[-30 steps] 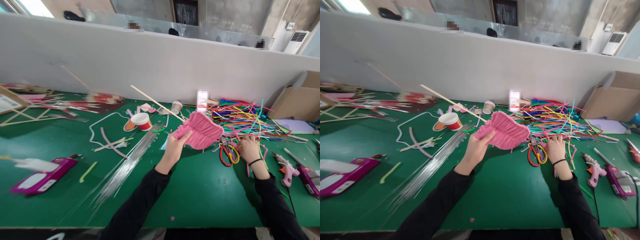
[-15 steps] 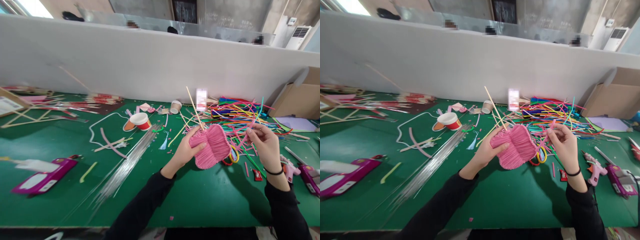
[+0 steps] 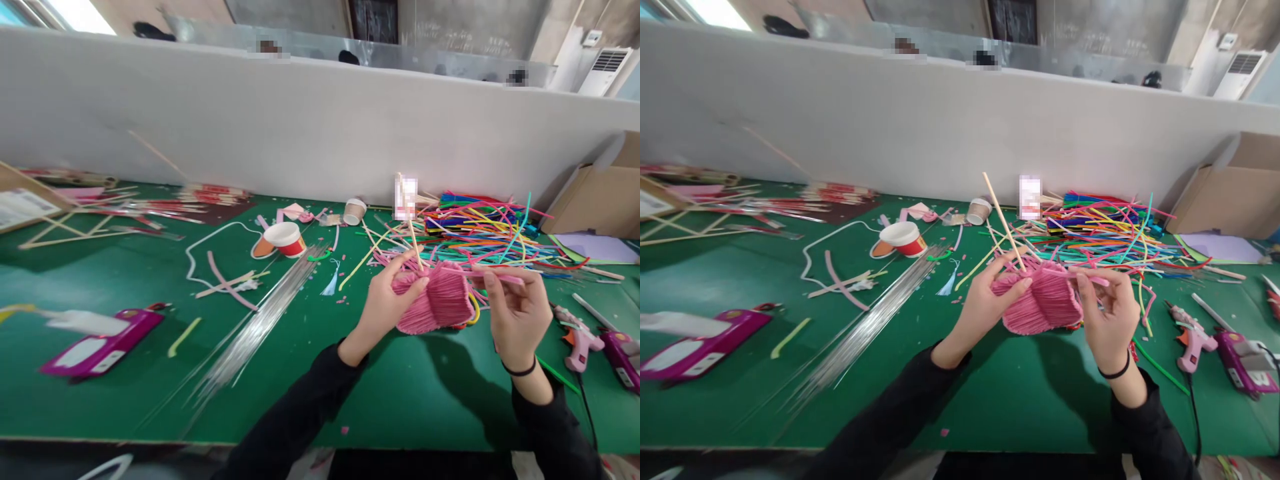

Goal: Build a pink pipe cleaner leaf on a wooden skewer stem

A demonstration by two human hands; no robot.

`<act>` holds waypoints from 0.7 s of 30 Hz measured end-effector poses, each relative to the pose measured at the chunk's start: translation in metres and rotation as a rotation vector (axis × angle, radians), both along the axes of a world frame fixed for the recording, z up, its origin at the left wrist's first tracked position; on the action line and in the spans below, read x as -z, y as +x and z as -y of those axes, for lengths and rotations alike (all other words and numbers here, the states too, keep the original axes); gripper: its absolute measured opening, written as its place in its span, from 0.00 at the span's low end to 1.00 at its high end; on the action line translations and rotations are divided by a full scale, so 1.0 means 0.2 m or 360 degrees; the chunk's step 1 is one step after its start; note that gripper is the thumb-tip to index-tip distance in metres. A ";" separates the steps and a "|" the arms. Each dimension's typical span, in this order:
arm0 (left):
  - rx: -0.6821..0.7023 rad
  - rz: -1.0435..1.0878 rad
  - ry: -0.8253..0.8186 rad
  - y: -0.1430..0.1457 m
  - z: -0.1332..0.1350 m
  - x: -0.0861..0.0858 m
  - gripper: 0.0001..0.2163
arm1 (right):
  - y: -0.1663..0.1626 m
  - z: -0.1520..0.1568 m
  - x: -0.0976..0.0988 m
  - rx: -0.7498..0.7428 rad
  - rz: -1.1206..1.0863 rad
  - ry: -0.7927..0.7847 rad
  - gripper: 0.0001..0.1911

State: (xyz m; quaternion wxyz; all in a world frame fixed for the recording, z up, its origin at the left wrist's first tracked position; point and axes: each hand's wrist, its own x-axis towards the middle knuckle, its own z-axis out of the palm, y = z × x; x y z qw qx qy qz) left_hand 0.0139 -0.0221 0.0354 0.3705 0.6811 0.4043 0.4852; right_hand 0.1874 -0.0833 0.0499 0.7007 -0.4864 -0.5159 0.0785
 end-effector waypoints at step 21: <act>0.0024 0.0236 -0.0098 0.04 0.01 0.02 0.24 | -0.05 0.00 0.07 0.0054 0.0414 0.0001 0.05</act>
